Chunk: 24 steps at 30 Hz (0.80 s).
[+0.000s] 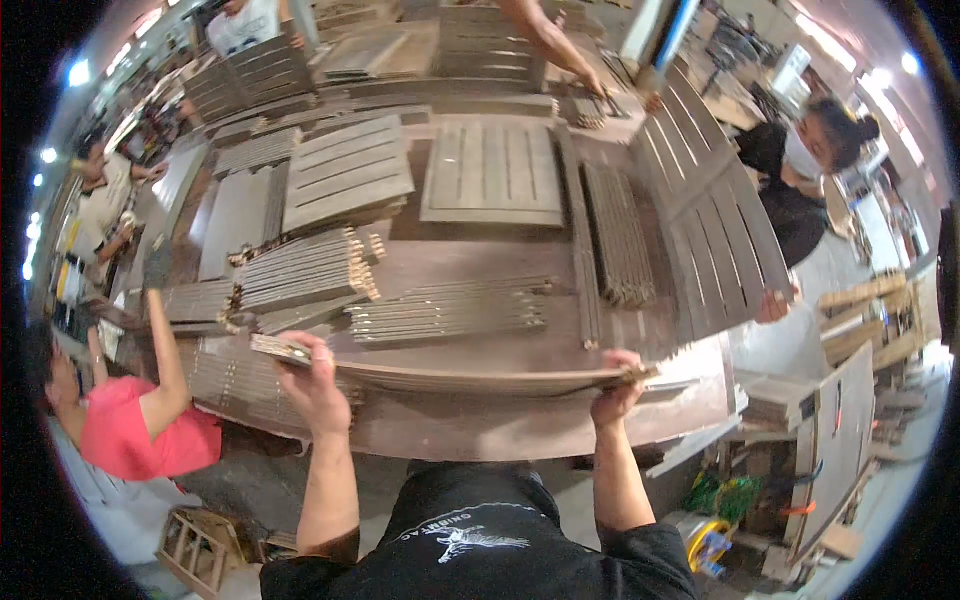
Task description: The person picks up large wooden slats from a table and aligns them with a frame component by hand, fitting the pieces together before moving the assembly aside.
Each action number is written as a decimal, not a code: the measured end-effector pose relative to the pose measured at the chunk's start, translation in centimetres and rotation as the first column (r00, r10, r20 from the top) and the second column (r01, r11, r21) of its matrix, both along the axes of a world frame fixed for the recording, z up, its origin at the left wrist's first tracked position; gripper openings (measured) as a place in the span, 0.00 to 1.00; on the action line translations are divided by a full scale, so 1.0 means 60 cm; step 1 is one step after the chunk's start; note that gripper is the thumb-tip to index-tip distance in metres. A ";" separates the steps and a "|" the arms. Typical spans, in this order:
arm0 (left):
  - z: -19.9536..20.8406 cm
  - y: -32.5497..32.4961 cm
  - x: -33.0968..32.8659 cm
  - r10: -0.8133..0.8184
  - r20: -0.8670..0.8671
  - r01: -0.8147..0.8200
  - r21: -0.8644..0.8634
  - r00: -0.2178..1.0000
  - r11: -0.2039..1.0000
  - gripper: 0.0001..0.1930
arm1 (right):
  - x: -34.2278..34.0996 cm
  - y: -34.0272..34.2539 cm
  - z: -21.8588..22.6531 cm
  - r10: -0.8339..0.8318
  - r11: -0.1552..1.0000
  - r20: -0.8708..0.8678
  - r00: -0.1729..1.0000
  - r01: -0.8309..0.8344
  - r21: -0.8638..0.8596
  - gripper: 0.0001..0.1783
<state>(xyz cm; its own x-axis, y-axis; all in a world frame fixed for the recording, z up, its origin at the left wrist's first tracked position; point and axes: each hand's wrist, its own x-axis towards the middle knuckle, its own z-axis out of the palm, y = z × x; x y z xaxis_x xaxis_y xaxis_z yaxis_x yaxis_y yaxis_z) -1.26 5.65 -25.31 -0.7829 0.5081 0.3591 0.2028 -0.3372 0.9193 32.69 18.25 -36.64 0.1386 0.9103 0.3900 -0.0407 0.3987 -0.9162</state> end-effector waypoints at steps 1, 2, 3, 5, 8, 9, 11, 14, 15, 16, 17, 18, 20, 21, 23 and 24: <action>0.001 -0.010 0.003 0.002 -0.009 -0.001 0.028 1.000 1.000 0.14 | 0.027 -0.001 -0.030 0.154 0.964 -0.151 0.976 -0.182 -0.192 0.47; -0.001 -0.023 0.006 0.015 -0.021 -0.014 0.039 1.000 0.999 0.15 | 0.044 0.010 -0.025 0.387 0.886 -0.329 0.861 -0.446 -0.124 0.49; -0.003 -0.032 0.010 0.024 -0.030 -0.022 0.049 0.999 0.999 0.16 | 0.054 0.024 -0.011 0.577 0.748 -0.475 0.665 -0.664 -0.021 0.50; -0.002 -0.048 0.014 0.077 -0.072 -0.076 0.016 0.994 0.997 0.17 | 0.071 0.060 0.014 0.499 0.747 -0.496 0.710 -0.643 -0.169 0.49; 0.000 -0.058 0.024 0.065 -0.091 -0.061 0.047 0.994 0.997 0.19 | 0.077 0.106 0.048 0.366 0.860 -0.052 0.929 -0.359 -0.362 0.33; -0.003 -0.062 0.022 0.076 -0.092 -0.072 0.049 0.993 0.996 0.19 | 0.059 0.110 0.076 0.364 0.872 0.011 0.931 -0.337 -0.355 0.24; -0.014 -0.069 0.021 0.098 -0.144 -0.097 0.010 0.985 0.995 0.21 | 0.052 0.154 0.086 0.384 0.853 0.208 0.899 -0.259 -0.454 0.17; -0.027 -0.081 0.023 0.172 -0.199 -0.175 0.003 0.965 0.985 0.25 | 0.034 0.228 0.017 0.374 0.871 0.226 0.899 -0.258 -0.418 0.16; -0.028 -0.086 0.022 0.183 -0.196 -0.186 0.006 0.963 0.983 0.25 | 0.023 0.244 0.015 0.345 0.881 0.315 0.884 -0.189 -0.434 0.18; -0.026 -0.086 0.020 0.163 -0.228 -0.166 0.004 0.960 0.986 0.26 | 0.033 0.274 -0.021 0.329 0.878 0.346 0.879 -0.151 -0.454 0.18; -0.030 -0.080 0.018 0.156 -0.225 -0.159 0.005 0.962 0.987 0.26 | 0.038 0.299 -0.053 0.324 0.871 0.375 0.869 -0.120 -0.476 0.19; -0.035 -0.079 0.015 0.181 -0.229 -0.181 0.022 0.957 0.983 0.26 | 0.032 0.303 -0.056 0.333 0.867 0.375 0.865 -0.125 -0.482 0.19; -0.033 -0.078 0.014 0.222 -0.225 -0.224 0.016 0.949 0.974 0.26 | 0.007 0.304 -0.058 0.222 0.932 0.671 0.707 0.048 -0.358 0.19; -0.030 -0.070 0.016 0.232 -0.190 -0.228 0.041 0.954 0.973 0.25 | 0.001 0.302 -0.060 0.245 0.930 0.671 0.700 0.027 -0.368 0.19; -0.019 -0.055 0.025 0.194 -0.056 -0.191 0.054 0.979 0.980 0.24 | -0.002 0.304 -0.063 0.205 0.934 0.755 0.623 0.106 -0.341 0.20; -0.023 -0.050 0.024 0.183 -0.050 -0.181 0.047 0.982 0.982 0.24 | 0.005 0.310 -0.068 0.226 0.934 0.734 0.641 0.073 -0.350 0.20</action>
<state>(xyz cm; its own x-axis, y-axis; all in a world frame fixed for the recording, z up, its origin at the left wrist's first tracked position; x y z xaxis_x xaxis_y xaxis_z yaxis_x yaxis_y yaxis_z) 0.18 2.66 -26.66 -0.8400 0.3422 0.4211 0.3131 -0.3281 0.8913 32.99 36.83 -40.71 -0.1431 0.9897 0.0096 0.7031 0.1085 -0.7028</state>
